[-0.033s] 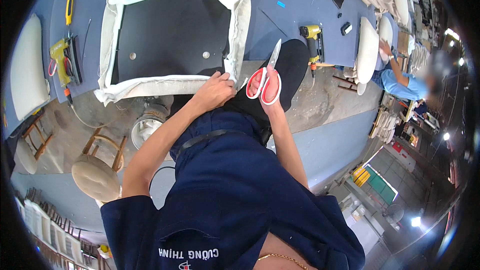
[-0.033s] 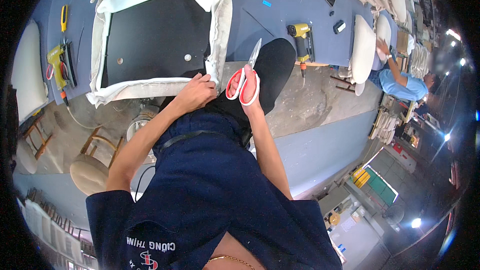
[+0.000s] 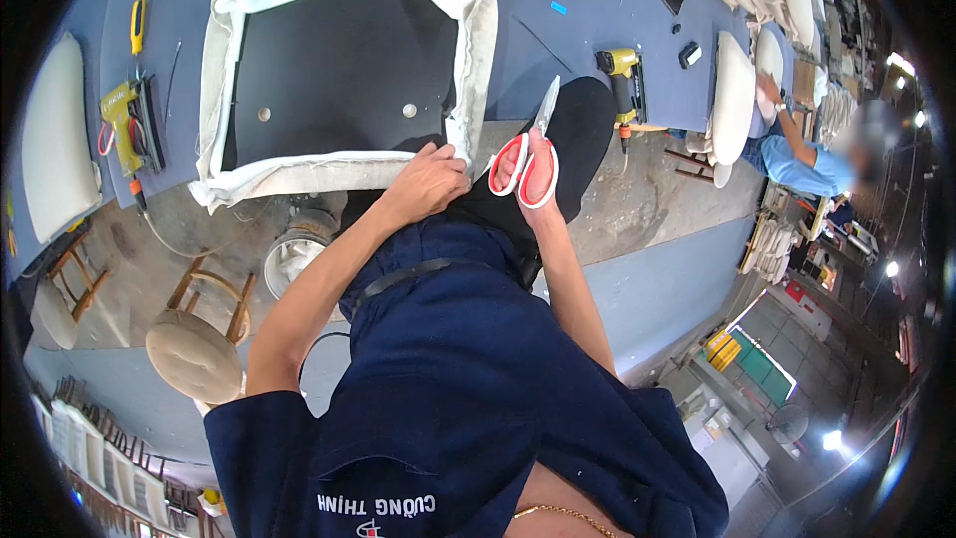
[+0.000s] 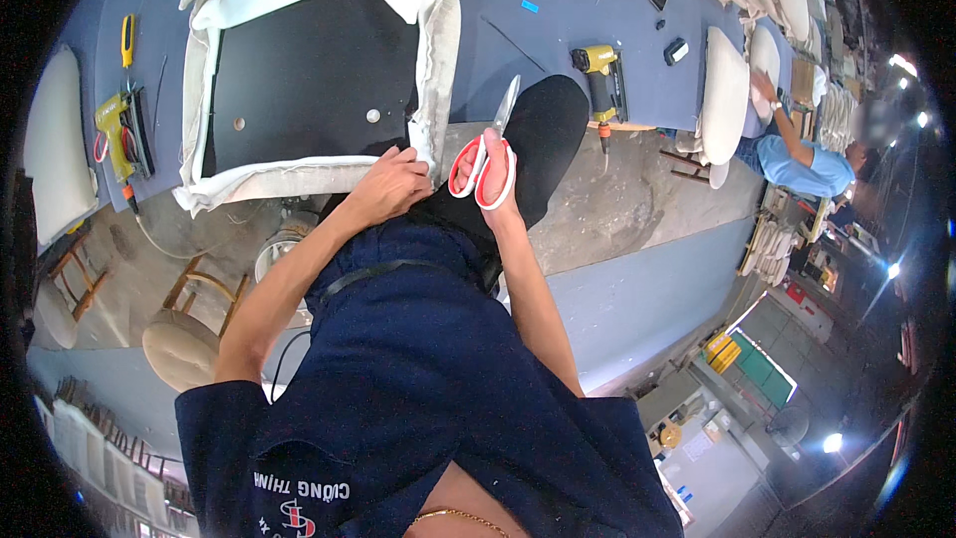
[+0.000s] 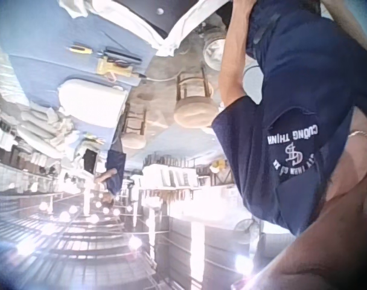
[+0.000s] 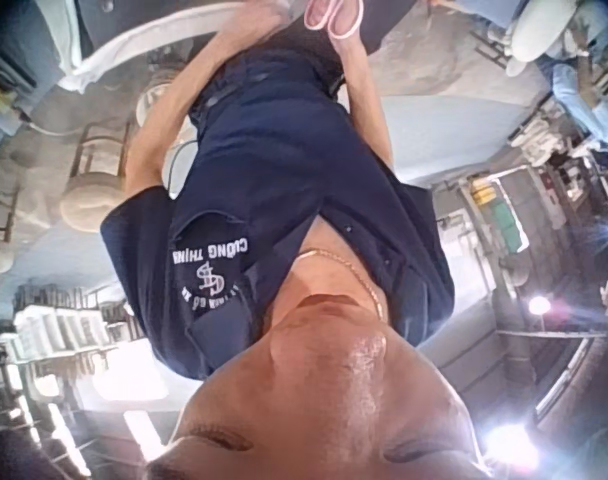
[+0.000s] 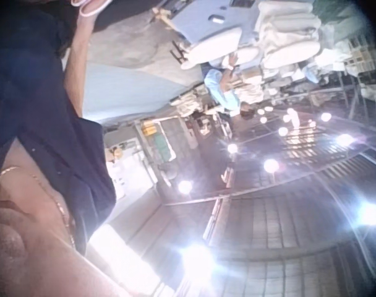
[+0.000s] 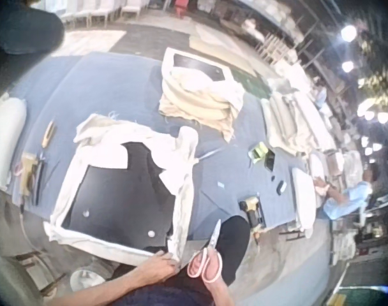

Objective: The person inserts white stuffing into a fabric cushion cover, then uses a staple gun to secure the fabric to a cushion base. They trim excess fabric with scissors and a utility knife, and use a screwdriver to adjust the cushion. The person repeats these steps on multiple cushions.

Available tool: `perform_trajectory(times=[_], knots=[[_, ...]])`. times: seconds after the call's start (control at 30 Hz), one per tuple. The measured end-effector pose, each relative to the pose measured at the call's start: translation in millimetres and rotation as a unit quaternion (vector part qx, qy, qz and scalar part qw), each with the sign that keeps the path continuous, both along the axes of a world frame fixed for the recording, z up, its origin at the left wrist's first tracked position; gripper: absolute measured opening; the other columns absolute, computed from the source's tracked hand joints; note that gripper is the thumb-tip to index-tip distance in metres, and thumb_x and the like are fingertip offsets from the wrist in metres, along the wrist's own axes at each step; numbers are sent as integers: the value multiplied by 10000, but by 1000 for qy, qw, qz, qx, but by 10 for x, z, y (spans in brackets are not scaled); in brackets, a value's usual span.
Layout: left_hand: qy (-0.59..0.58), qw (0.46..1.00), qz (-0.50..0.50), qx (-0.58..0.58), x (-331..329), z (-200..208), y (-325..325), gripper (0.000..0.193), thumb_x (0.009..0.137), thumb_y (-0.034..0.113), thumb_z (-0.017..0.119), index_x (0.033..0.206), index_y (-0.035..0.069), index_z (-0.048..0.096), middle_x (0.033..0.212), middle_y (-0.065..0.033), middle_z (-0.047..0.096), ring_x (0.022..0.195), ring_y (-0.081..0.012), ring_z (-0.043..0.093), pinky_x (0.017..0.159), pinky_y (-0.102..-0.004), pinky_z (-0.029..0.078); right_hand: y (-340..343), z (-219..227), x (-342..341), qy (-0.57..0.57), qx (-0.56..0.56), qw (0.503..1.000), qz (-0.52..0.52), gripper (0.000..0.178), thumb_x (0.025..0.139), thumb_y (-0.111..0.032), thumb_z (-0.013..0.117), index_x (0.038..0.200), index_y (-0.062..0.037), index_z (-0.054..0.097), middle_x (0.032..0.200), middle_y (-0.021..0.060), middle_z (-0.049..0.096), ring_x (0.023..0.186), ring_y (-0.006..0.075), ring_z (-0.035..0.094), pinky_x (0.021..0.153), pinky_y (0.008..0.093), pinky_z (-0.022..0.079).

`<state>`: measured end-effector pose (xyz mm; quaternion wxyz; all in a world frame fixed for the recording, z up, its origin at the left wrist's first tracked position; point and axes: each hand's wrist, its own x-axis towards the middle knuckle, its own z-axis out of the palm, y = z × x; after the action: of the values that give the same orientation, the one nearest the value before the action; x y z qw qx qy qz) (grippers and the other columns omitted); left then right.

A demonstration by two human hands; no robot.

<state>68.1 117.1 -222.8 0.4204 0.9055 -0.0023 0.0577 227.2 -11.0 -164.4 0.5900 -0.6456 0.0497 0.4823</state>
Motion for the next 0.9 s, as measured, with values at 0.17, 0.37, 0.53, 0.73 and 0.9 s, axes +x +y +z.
perform_trajectory(times=[0.17, 0.37, 0.53, 0.73, 0.9], knots=[[-20, 995, 28, -95, 38, 383, 18, 232, 902, 201, 703, 729, 58, 643, 779, -67, 546, 830, -254, 546, 752, -413, 392, -26, 15, 19, -100, 12, 994, 44, 523, 1042, -477, 476, 768, -42, 570, 598, 73, 550, 504, 193, 562, 499, 330, 458], [-1, 952, 184, -244, 152, 1549, 298, 164, 924, 87, 702, 835, -41, 650, 725, -107, 524, 674, -210, 511, 659, -319, 388, 48, 607, 578, -360, -292, 863, 198, 481, 903, -493, 713, 842, -19, 663, 726, 138, 704, 650, 319, 690, 644, 425, 540], [-60, 908, 275, -311, 177, 2501, 807, 193, 954, 99, 697, 843, -54, 661, 793, -17, 524, 718, -95, 433, 630, -257, 333, 508, 365, 1057, -501, -404, 729, 233, 511, 799, -502, 773, 1020, -44, 723, 976, 201, 745, 964, 392, 721, 855, 505, 553], [-185, 829, 395, -350, 109, 3426, 1243, 208, 996, 118, 646, 866, -41, 671, 789, 34, 491, 732, -38, 401, 659, -213, 308, 827, 402, 1305, -597, -138, 781, 124, 379, 925, -244, 698, 1227, -16, 673, 1355, 203, 597, 1233, 386, 582, 1001, 465, 501], [-66, 921, 261, -283, 412, 3350, 1242, 174, 962, 80, 684, 837, -39, 701, 782, 19, 525, 753, -55, 442, 658, -239, 330, 830, 2074, 522, -440, 320, 835, 88, 611, 895, -405, 709, 1345, -2, 614, 1418, 180, 583, 1362, 336, 517, 1153, 439, 354]])
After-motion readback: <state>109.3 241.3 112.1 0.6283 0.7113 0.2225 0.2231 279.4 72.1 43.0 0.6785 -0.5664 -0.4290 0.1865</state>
